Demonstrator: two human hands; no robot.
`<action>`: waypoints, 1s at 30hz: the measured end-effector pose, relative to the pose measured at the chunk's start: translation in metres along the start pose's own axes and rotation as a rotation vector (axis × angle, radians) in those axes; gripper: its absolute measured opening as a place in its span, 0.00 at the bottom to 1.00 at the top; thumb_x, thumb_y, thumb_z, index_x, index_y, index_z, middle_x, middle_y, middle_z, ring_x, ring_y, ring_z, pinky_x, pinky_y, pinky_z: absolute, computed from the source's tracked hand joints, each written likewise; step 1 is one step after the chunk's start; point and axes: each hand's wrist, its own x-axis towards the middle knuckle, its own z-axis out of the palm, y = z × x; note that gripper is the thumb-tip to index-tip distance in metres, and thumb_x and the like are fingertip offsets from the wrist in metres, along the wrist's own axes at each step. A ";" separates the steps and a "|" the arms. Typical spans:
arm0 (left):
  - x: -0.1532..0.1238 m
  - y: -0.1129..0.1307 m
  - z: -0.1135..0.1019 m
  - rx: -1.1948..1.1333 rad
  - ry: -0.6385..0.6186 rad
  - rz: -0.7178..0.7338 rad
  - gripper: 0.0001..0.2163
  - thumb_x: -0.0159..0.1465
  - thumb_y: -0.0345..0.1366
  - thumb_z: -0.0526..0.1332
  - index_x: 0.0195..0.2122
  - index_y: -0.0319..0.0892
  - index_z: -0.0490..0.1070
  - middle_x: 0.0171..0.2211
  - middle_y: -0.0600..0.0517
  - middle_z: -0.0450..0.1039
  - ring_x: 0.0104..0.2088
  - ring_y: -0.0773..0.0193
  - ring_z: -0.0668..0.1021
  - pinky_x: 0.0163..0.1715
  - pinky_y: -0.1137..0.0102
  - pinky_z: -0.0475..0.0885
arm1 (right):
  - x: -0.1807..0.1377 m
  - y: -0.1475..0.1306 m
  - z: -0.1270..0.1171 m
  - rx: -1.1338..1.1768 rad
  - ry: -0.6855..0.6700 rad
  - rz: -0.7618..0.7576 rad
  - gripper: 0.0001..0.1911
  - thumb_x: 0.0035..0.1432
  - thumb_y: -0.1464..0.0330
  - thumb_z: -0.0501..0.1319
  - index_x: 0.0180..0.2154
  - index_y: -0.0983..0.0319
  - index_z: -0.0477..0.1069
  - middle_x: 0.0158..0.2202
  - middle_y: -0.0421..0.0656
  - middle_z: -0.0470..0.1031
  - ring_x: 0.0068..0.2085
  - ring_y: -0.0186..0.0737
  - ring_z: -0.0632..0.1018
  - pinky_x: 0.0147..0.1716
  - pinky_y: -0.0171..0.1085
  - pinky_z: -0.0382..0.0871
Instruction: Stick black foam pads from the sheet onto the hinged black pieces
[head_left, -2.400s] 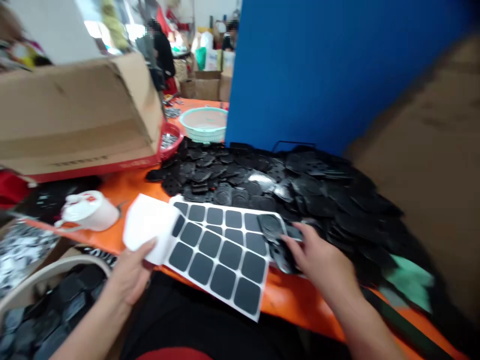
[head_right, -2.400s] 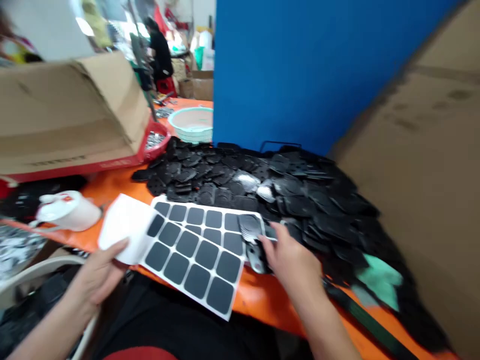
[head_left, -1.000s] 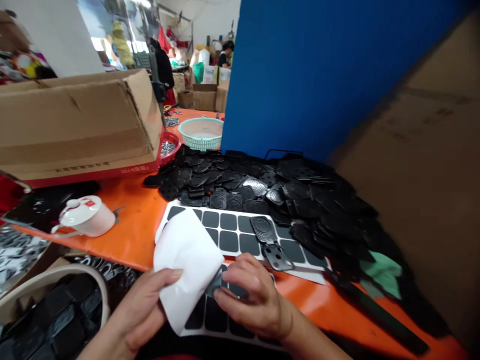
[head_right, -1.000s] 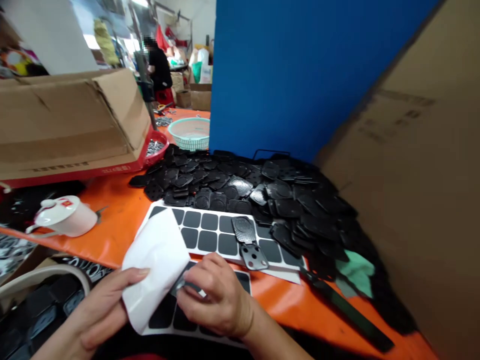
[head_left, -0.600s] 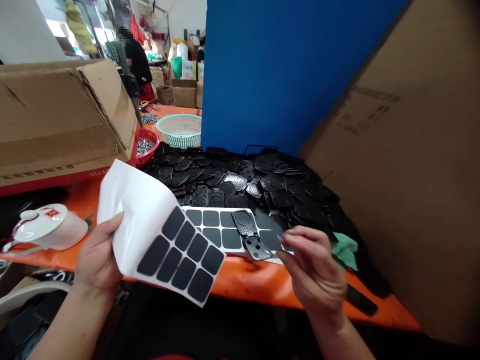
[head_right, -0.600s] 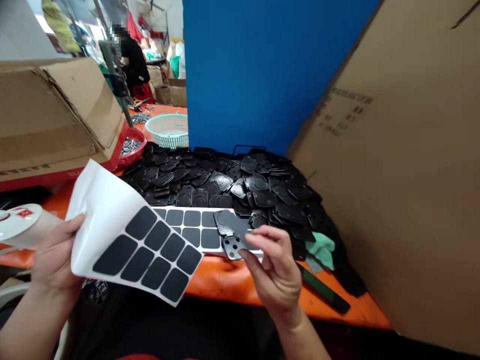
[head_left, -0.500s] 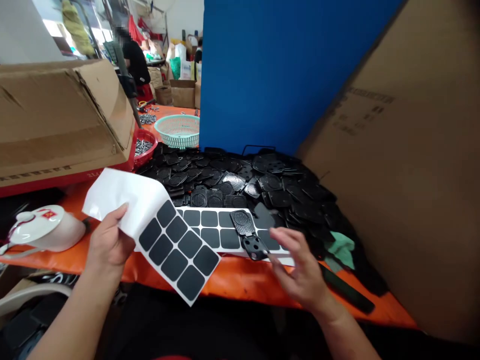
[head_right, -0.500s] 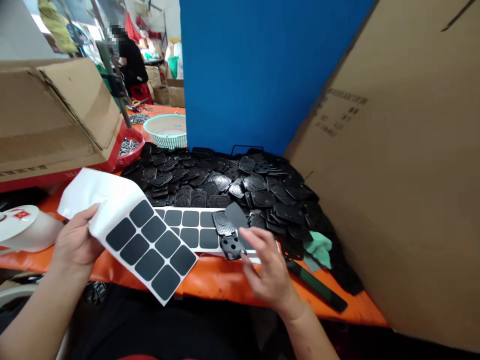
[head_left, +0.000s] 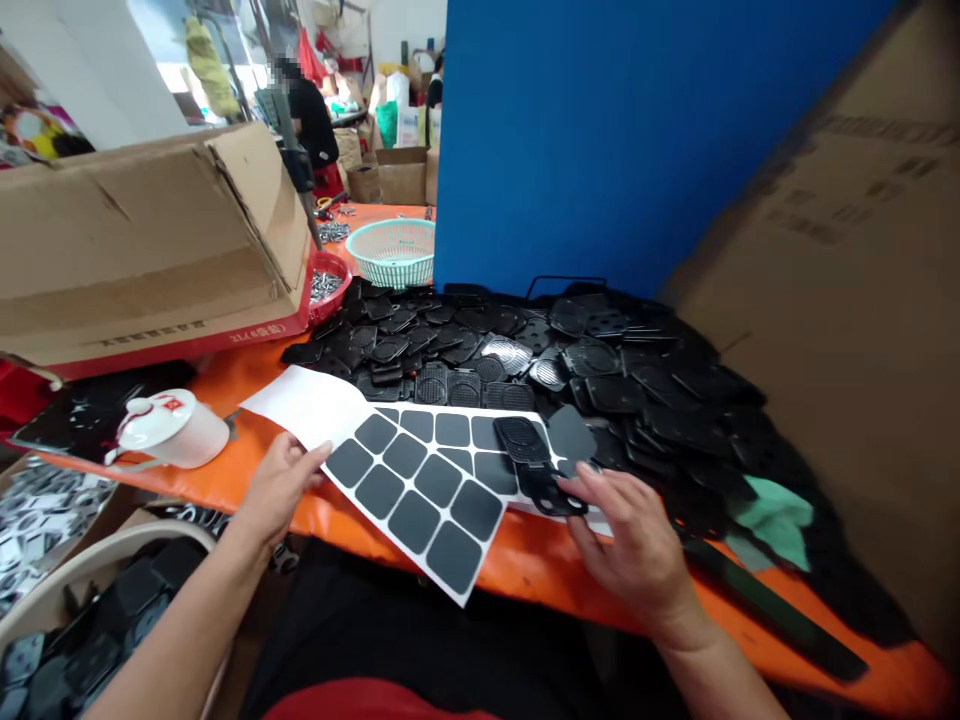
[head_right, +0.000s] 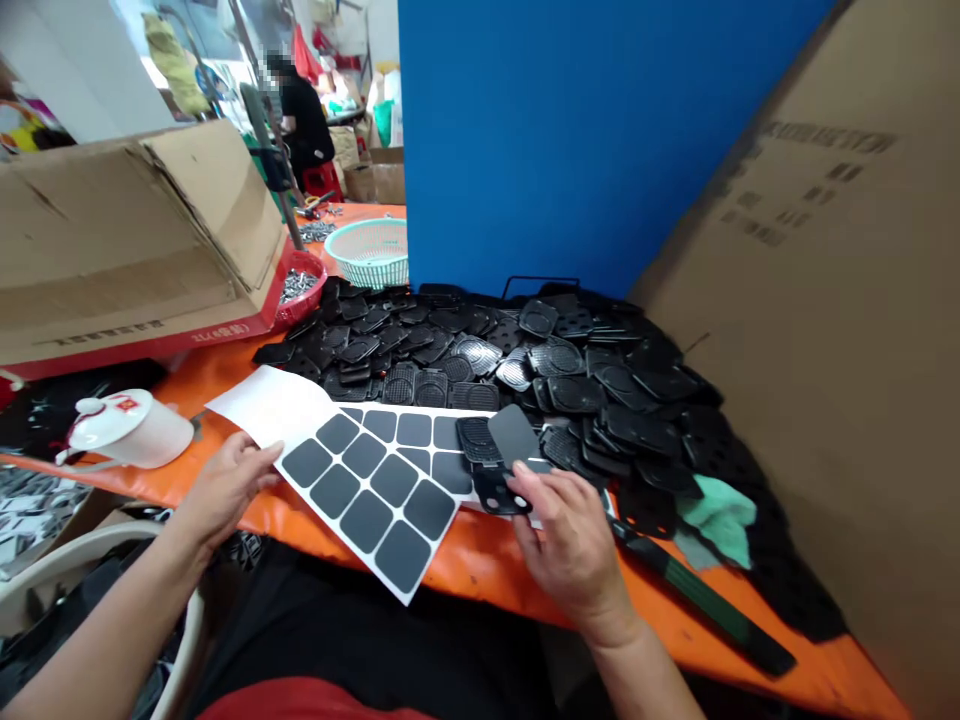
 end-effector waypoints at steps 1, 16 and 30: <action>-0.005 -0.003 -0.003 0.027 -0.030 -0.030 0.19 0.50 0.35 0.73 0.40 0.38 0.69 0.31 0.49 0.78 0.30 0.61 0.81 0.27 0.72 0.77 | 0.001 -0.001 -0.001 0.026 0.018 0.012 0.36 0.57 0.75 0.60 0.65 0.59 0.52 0.40 0.46 0.81 0.42 0.47 0.79 0.47 0.52 0.70; -0.078 -0.025 0.054 0.045 -0.778 -0.605 0.24 0.62 0.57 0.53 0.35 0.37 0.69 0.30 0.37 0.79 0.27 0.55 0.81 0.24 0.70 0.72 | 0.041 -0.056 -0.042 0.006 0.049 -0.158 0.19 0.55 0.78 0.62 0.45 0.52 0.66 0.31 0.36 0.79 0.31 0.39 0.80 0.49 0.53 0.69; 0.009 -0.072 0.052 1.057 -0.185 0.932 0.12 0.64 0.29 0.54 0.47 0.40 0.71 0.54 0.40 0.70 0.60 0.48 0.66 0.59 0.50 0.63 | 0.054 -0.038 -0.012 -0.063 0.166 -0.141 0.33 0.55 0.80 0.64 0.59 0.58 0.57 0.36 0.43 0.82 0.34 0.42 0.81 0.46 0.50 0.71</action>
